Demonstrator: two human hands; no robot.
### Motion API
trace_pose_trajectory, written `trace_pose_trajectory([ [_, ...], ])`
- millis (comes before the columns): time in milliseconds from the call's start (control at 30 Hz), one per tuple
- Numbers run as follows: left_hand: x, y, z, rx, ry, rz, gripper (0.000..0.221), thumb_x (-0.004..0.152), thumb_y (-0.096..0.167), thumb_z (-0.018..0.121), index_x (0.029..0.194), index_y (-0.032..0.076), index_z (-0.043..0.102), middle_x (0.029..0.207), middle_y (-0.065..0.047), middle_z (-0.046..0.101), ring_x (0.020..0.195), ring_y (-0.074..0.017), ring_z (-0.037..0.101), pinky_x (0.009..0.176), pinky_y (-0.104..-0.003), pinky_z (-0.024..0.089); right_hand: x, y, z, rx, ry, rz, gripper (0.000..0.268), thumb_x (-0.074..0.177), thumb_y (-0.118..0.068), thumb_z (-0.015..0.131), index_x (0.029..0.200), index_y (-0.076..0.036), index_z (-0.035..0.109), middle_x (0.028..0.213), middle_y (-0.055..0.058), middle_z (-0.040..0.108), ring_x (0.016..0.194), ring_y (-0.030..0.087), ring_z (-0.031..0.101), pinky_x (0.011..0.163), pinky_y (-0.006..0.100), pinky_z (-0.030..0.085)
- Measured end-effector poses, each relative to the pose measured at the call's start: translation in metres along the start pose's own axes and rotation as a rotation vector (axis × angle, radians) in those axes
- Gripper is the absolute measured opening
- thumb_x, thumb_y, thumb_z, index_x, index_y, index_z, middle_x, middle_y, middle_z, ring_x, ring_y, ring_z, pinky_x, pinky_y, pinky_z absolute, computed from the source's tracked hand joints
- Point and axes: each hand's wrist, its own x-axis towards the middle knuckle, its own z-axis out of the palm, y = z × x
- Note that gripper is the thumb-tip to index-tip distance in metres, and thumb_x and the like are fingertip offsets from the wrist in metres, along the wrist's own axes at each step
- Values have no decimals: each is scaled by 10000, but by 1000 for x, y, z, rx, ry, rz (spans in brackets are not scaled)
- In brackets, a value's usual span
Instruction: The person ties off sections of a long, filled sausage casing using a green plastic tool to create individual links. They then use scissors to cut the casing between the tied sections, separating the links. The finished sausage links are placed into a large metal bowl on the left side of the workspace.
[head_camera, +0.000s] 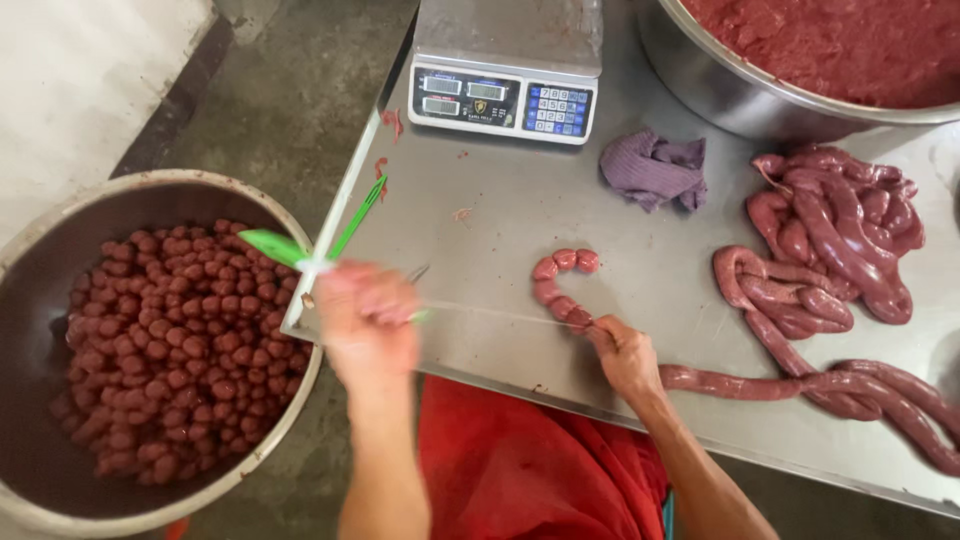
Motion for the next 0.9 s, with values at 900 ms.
trace_pose_trajectory([
  [900, -31, -112, 48, 1516, -326, -284, 273, 966, 155, 678, 1232, 116, 725, 1096, -175, 725, 966, -318, 732, 819, -420, 574, -14, -36, 2, 68, 247, -387, 175, 866, -84, 659, 1023, -77, 736, 1187, 247, 688, 1040, 360, 637, 878, 417, 550],
])
